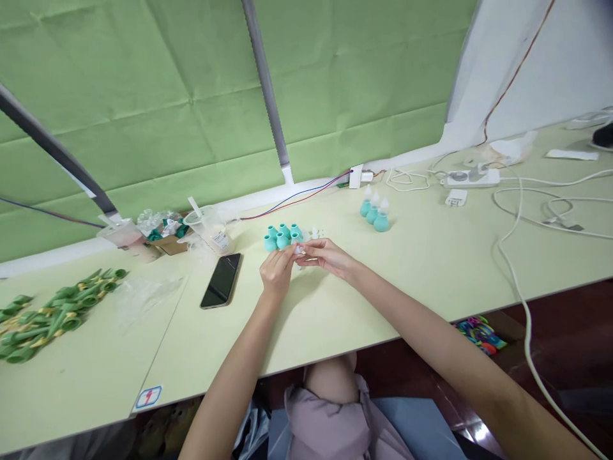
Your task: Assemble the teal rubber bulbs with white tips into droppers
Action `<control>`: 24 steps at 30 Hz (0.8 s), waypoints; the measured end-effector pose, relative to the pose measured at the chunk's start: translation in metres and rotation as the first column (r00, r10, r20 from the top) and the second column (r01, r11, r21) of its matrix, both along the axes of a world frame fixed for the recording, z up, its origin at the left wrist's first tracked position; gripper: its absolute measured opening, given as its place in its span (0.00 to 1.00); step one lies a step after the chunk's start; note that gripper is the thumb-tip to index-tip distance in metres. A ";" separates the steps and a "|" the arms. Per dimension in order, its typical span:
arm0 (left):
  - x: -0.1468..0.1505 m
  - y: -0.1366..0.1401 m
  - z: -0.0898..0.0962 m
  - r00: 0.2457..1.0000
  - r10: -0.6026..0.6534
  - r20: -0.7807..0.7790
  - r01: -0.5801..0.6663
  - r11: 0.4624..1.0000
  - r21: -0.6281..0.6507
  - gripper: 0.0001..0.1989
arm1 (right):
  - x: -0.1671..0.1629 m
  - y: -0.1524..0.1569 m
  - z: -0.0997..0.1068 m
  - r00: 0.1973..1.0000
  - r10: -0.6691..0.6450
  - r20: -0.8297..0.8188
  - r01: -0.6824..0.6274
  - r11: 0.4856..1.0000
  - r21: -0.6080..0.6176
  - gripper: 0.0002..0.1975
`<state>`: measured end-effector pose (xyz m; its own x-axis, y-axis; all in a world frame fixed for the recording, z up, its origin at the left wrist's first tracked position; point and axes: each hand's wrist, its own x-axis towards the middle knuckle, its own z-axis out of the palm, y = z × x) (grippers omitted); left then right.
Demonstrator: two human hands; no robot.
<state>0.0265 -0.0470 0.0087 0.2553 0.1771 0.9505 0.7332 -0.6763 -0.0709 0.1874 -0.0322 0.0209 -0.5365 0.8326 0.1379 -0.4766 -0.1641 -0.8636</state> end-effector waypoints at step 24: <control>-0.001 -0.001 0.007 0.999 0.011 0.032 -0.013 0.998 0.056 0.14 | -0.007 -0.011 0.016 0.862 -0.493 0.121 0.413 0.820 0.396 0.13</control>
